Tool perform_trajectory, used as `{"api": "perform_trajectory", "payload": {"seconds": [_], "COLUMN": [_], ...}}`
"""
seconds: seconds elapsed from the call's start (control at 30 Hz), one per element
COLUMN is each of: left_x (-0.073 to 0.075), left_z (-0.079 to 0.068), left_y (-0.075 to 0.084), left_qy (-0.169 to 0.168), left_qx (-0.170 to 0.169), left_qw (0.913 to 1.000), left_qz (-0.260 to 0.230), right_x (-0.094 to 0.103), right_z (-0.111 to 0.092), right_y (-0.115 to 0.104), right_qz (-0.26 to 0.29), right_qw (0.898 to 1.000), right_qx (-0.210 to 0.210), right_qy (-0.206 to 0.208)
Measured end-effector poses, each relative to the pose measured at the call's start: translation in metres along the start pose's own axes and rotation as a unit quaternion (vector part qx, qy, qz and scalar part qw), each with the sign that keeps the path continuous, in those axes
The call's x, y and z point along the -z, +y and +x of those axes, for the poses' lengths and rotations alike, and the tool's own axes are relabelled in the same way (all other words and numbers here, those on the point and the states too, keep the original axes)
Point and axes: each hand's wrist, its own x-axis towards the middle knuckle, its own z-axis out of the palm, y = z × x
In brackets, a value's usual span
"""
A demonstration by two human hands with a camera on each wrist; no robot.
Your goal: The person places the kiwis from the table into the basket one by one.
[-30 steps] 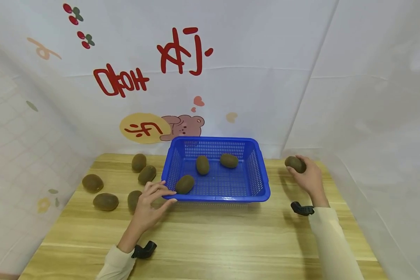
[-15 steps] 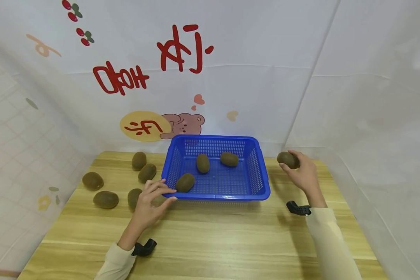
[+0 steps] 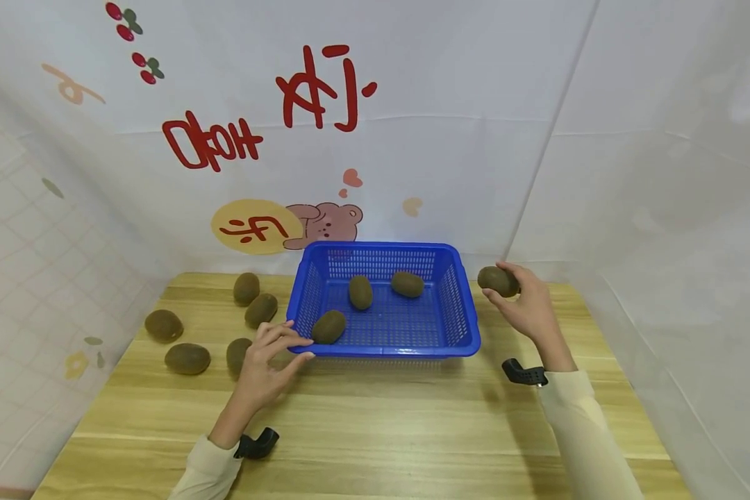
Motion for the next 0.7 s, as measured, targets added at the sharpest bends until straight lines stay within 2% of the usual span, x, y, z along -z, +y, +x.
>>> {"api": "perform_trajectory", "payload": {"seconds": [0.43,0.7], "left_x": [0.0,0.001], "left_z": [0.003,0.001], "left_y": [0.0,0.001], "left_qy": [-0.004,-0.004], "left_qx": [0.004,0.007], "left_qw": [1.0,1.0], "left_qz": [-0.006,-0.005], "right_x": [-0.002,-0.01], "right_z": [0.0,-0.001], "right_y": [-0.03,-0.048], "right_qz": [-0.001,0.009], "right_qw": [0.999,0.996], "right_qx": [0.049,0.087], "right_qy": [-0.002,-0.007]}}
